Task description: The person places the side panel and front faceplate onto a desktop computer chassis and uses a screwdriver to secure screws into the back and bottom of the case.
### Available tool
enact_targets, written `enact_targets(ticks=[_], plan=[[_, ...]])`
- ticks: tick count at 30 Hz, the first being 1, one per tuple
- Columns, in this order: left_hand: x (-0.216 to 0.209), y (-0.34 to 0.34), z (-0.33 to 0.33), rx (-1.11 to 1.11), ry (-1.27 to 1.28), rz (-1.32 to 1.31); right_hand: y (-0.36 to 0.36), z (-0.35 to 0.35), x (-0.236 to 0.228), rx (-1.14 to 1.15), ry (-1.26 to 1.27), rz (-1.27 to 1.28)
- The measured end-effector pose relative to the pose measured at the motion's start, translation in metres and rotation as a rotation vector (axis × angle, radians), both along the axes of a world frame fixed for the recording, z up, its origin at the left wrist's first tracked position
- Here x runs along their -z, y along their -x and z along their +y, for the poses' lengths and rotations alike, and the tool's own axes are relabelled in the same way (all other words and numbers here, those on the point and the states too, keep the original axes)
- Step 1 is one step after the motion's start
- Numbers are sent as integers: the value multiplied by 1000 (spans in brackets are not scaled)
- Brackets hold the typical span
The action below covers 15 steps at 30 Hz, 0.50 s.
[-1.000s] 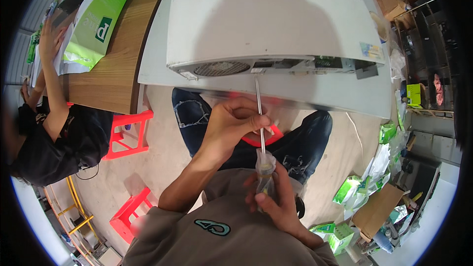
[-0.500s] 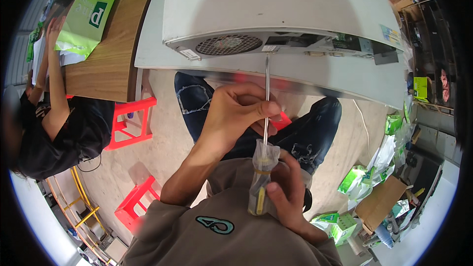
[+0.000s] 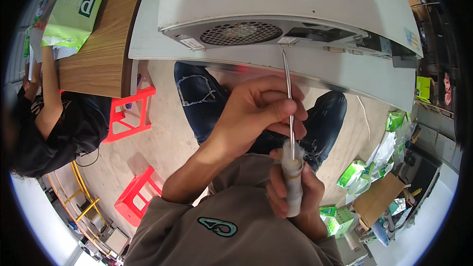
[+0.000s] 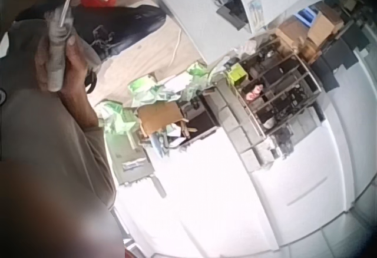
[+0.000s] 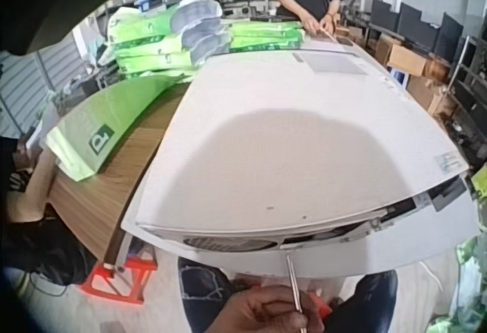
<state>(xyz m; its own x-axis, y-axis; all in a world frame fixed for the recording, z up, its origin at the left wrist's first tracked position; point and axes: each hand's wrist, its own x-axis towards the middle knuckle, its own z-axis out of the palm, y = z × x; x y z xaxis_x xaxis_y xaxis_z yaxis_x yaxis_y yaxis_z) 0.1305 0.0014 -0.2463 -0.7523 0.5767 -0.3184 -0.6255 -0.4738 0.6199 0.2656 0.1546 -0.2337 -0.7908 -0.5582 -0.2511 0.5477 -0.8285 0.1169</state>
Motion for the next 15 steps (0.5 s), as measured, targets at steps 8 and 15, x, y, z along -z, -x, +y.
enact_targets(ticks=[8, 15], plan=[[3, -7, 12, -113, 194, 125, -8, -4, -15, -76, -1359, 224], [-2, -4, 7, -2, -21, -61, -2, 10, 1, -26, -307, 51]])
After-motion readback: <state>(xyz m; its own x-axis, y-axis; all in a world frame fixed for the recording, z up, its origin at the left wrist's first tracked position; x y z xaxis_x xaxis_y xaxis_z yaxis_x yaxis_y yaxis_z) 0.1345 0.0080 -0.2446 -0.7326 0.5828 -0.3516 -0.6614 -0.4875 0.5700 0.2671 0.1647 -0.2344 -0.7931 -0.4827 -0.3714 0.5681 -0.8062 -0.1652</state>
